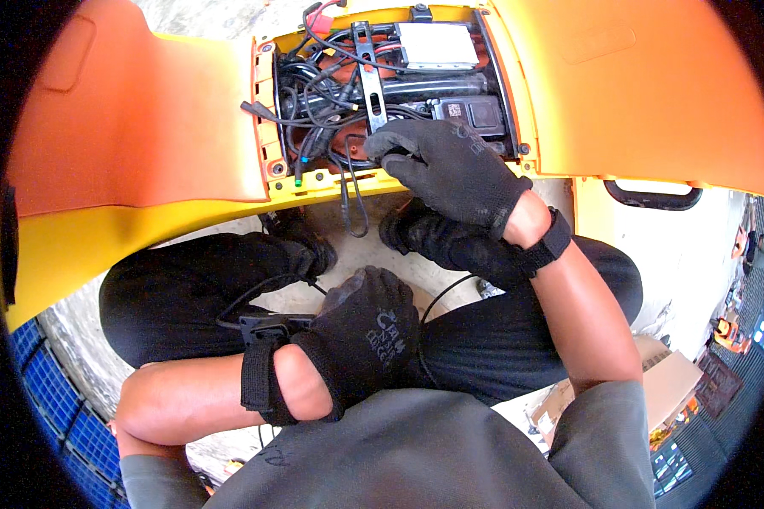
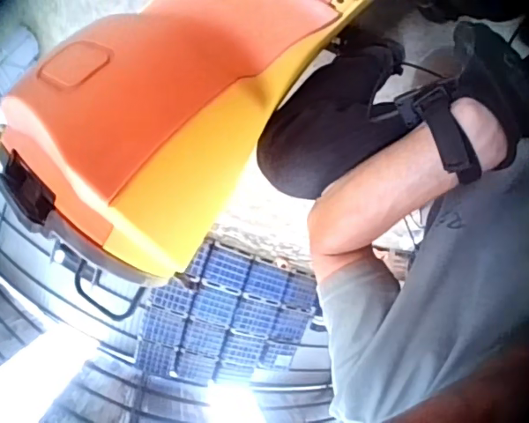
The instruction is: The person works on the electrical wiring and components under the seat of a yellow motorcycle, connecting plastic wire terminals and arranging cables by hand.
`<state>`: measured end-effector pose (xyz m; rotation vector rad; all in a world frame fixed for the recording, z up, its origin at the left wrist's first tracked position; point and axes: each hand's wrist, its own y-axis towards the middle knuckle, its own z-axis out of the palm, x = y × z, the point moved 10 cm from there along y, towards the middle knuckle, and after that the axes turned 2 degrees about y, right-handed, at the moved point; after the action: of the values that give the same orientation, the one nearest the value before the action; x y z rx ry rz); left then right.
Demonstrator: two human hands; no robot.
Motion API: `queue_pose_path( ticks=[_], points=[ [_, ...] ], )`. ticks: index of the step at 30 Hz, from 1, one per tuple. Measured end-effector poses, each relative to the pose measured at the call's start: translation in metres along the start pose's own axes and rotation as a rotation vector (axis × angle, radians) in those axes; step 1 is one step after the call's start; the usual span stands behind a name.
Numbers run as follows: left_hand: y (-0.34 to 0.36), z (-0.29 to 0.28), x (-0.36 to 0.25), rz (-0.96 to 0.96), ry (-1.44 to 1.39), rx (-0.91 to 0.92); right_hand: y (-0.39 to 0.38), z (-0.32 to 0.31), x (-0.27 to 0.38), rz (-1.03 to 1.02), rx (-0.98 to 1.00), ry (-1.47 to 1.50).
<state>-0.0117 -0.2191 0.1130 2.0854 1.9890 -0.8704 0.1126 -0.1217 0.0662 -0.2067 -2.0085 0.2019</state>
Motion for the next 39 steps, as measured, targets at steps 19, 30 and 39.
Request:
queue_pose_path(
  ticks=[19,30,39],
  points=[
    [0.005,-0.007,0.018,-0.177,0.095,-0.062,0.025,-0.016,0.014,-0.082,-0.183,-0.365],
    [0.006,0.002,0.01,-0.091,0.279,0.349,0.073,0.041,0.075,-0.261,-0.25,-0.281],
    [0.004,-0.002,0.002,-0.023,0.236,0.395,0.058,0.04,0.063,-0.11,-0.153,-0.195]
  ],
)
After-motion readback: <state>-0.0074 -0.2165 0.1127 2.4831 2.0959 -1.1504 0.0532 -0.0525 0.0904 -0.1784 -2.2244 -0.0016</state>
